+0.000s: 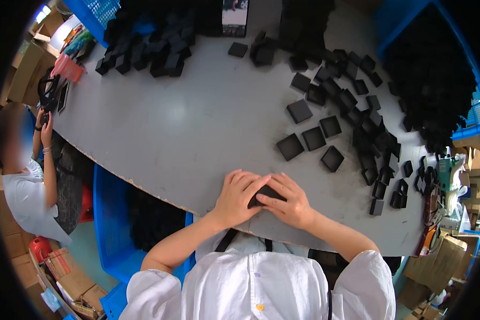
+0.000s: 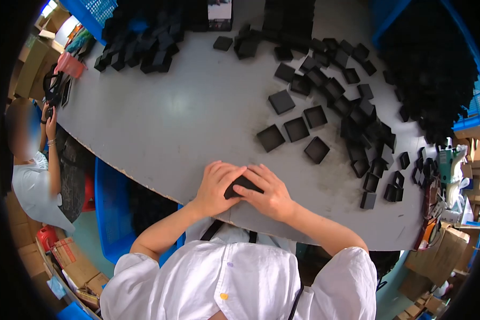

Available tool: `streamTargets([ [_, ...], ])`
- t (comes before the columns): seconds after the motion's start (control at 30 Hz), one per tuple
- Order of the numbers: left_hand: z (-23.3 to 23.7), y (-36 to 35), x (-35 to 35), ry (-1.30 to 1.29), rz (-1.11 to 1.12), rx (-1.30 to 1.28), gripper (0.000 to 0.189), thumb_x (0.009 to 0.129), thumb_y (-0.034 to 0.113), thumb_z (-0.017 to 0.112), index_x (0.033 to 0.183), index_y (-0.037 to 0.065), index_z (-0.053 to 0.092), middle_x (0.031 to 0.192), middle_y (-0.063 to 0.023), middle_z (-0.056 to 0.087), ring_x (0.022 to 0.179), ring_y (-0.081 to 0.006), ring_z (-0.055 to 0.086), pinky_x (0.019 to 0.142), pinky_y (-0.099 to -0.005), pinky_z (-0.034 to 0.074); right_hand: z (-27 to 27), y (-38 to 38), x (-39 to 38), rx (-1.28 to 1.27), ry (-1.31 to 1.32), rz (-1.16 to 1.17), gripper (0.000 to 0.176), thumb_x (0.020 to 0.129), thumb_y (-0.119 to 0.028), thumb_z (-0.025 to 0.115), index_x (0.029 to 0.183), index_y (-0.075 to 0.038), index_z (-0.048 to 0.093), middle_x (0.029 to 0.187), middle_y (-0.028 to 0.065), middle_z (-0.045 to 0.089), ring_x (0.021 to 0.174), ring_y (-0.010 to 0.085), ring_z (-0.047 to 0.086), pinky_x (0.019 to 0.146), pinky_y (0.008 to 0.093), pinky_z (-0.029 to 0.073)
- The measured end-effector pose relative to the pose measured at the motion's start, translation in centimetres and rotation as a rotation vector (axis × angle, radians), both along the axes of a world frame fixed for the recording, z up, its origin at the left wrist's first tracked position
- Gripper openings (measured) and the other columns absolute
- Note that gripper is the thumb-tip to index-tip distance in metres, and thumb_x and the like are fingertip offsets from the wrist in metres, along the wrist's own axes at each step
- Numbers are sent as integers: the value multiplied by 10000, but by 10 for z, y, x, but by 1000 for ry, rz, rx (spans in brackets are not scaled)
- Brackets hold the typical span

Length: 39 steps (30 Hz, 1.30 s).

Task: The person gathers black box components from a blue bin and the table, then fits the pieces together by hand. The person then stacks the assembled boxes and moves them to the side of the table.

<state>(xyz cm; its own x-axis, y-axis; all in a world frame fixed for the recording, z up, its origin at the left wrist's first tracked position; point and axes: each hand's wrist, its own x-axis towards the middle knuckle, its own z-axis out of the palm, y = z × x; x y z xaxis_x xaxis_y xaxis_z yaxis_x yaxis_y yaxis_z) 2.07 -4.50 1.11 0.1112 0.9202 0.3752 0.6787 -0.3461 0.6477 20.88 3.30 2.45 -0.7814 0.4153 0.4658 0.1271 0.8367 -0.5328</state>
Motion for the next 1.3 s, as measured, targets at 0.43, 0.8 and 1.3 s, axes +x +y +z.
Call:
streamTargets([
  [0.43,18,35,-95,197,146,-271,738,712,388,770,1328,76,510,1291,-131,533,1262,-339,441,1117,-500,257,36,245,-66,258,103,-633,581,745,-158,736,1274,-60,518,1341,194,485,1232,389,454,1036,449,384],
  [0.8,7,46,-92,332,209,-96,518,735,316,754,1158,51,616,1320,-114,521,1304,-331,410,1107,-542,250,69,350,-178,265,-166,-1064,851,687,-246,815,1408,-283,364,1497,191,205,1192,460,434,829,488,493],
  [1.3,3,44,-93,325,194,-48,520,709,257,754,1165,55,605,1329,-129,507,1299,-355,402,1094,-539,286,79,334,-34,154,-59,-482,719,634,-31,712,1266,-245,445,1349,163,414,1051,439,574,857,481,519],
])
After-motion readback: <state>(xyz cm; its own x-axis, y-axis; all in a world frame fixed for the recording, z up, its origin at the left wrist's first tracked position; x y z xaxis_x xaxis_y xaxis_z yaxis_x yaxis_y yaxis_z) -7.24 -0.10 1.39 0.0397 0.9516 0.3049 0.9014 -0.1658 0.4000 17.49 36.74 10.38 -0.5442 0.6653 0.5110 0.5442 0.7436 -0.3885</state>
